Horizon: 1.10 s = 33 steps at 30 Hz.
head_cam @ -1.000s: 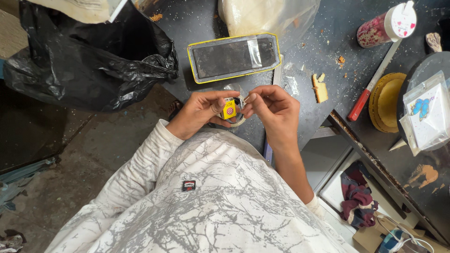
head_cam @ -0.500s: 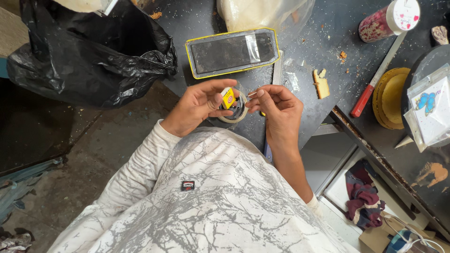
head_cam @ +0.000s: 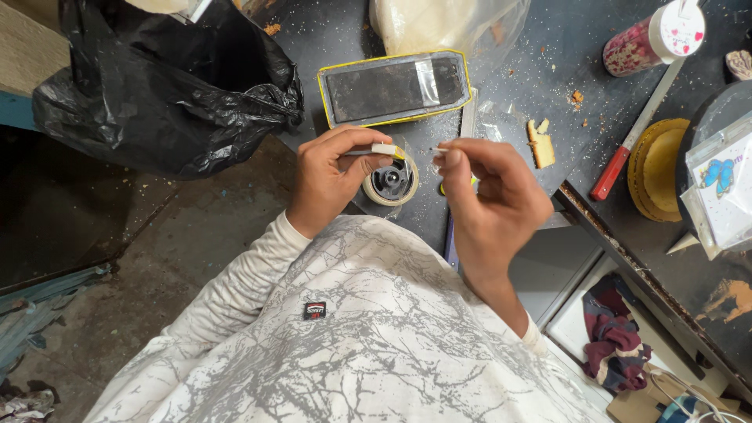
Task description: The person uses a lighter to heat the edges of a transparent screen protector on a yellow-framed device. They then apply black tape along the edges of the device, using scissors to cut the tape and a metal ruler to press it down firmly.
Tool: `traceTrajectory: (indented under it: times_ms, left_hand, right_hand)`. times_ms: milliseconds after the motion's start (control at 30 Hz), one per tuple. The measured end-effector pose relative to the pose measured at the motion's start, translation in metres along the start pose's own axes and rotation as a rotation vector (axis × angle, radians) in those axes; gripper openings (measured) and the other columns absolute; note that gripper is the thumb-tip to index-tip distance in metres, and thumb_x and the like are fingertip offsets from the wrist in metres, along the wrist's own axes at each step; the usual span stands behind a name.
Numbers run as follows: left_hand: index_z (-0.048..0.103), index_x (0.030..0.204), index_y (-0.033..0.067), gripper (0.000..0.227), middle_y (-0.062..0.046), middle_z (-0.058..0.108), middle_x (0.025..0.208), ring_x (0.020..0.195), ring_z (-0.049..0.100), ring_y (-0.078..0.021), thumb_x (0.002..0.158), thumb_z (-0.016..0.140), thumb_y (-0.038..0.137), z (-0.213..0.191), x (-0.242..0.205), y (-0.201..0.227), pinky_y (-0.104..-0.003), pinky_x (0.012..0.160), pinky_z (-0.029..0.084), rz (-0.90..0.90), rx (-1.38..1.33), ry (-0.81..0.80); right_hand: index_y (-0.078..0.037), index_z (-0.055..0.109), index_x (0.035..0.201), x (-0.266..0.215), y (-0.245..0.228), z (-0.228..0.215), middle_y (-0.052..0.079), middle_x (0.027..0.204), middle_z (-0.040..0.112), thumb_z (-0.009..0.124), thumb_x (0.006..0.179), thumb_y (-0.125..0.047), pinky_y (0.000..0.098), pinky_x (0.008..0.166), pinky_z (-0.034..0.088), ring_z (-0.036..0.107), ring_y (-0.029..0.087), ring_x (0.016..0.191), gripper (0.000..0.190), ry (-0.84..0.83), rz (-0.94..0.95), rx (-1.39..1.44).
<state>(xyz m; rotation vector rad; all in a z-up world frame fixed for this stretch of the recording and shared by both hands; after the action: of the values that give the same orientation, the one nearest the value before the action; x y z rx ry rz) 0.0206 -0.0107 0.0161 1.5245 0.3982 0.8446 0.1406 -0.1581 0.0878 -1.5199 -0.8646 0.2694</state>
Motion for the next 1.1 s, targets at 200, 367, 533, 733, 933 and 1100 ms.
traceTrajectory:
  times_ms: [200,367,533,733,933,1100]
  left_hand:
    - [0.073,0.112,-0.0042,0.016,-0.011,0.073,0.112,0.102,0.076,-0.0176,0.096,0.076,0.000,-0.006,0.001,0.012,-0.029,0.089,0.065,0.043,-0.043,0.097]
    - [0.073,0.111,-0.0059,0.018,-0.011,0.073,0.110,0.098,0.075,-0.0158,0.094,0.077,-0.001,-0.022,-0.003,0.001,-0.026,0.082,0.064,-0.010,0.023,0.191]
    - [0.070,0.118,-0.0050,0.022,-0.009,0.074,0.113,0.101,0.073,-0.0138,0.099,0.076,0.004,-0.050,-0.002,-0.020,-0.026,0.087,0.060,-0.040,-0.068,0.289]
    - [0.067,0.122,-0.0041,0.028,-0.009,0.073,0.115,0.104,0.071,-0.0125,0.100,0.076,0.010,-0.073,-0.007,-0.038,-0.026,0.088,0.060,-0.101,-0.148,0.341]
    - [0.065,0.122,-0.0037,0.027,-0.010,0.073,0.114,0.104,0.071,-0.0129,0.101,0.073,0.012,-0.067,-0.006,-0.042,-0.028,0.089,0.061,-0.122,-0.242,0.353]
    - [0.058,0.125,-0.0019,0.024,-0.010,0.072,0.117,0.109,0.071,-0.0138,0.107,0.067,0.013,-0.054,0.010,-0.039,-0.029,0.097,0.058,-0.051,-0.414,0.235]
  right_hand:
    - [0.004,0.072,0.106,0.003,0.065,0.031,0.007,0.095,0.075,0.071,0.099,-0.002,0.0228,0.080,0.058,0.070,0.008,0.087,0.010,-0.027,0.173,-0.083]
    - [0.001,0.074,0.106,0.010,0.088,0.017,0.005,0.101,0.071,0.072,0.100,-0.006,0.0223,0.075,0.054,0.066,0.009,0.084,0.009,0.099,0.197,0.033]
    - [-0.007,0.076,0.102,0.026,0.083,0.055,0.006,0.104,0.059,0.077,0.095,-0.011,0.0308,0.083,0.044,0.052,0.018,0.101,0.007,-0.033,-0.118,-0.370]
    - [-0.009,0.078,0.103,0.023,0.083,0.073,0.004,0.097,0.054,0.078,0.096,-0.015,0.0316,0.090,0.040,0.048,0.018,0.100,0.009,-0.087,-0.119,-0.388]
    - [-0.010,0.079,0.102,0.026,0.091,0.073,0.000,0.091,0.057,0.077,0.097,-0.019,0.0272,0.080,0.038,0.048,0.013,0.092,0.011,-0.076,0.100,-0.279]
    - [-0.009,0.080,0.102,0.022,0.093,0.076,0.000,0.091,0.054,0.078,0.097,-0.019,0.0286,0.080,0.038,0.047,0.014,0.090,0.011,-0.081,0.002,-0.368]
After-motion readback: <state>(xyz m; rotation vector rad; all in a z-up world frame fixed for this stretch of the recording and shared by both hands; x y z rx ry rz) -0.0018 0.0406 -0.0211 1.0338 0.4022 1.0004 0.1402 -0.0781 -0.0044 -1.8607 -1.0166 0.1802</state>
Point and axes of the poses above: each hand's wrist, its own x-axis towards the middle knuckle, its own z-axis out of the palm, y = z × x, the point moved 3 cm from there along x, towards the middle knuckle
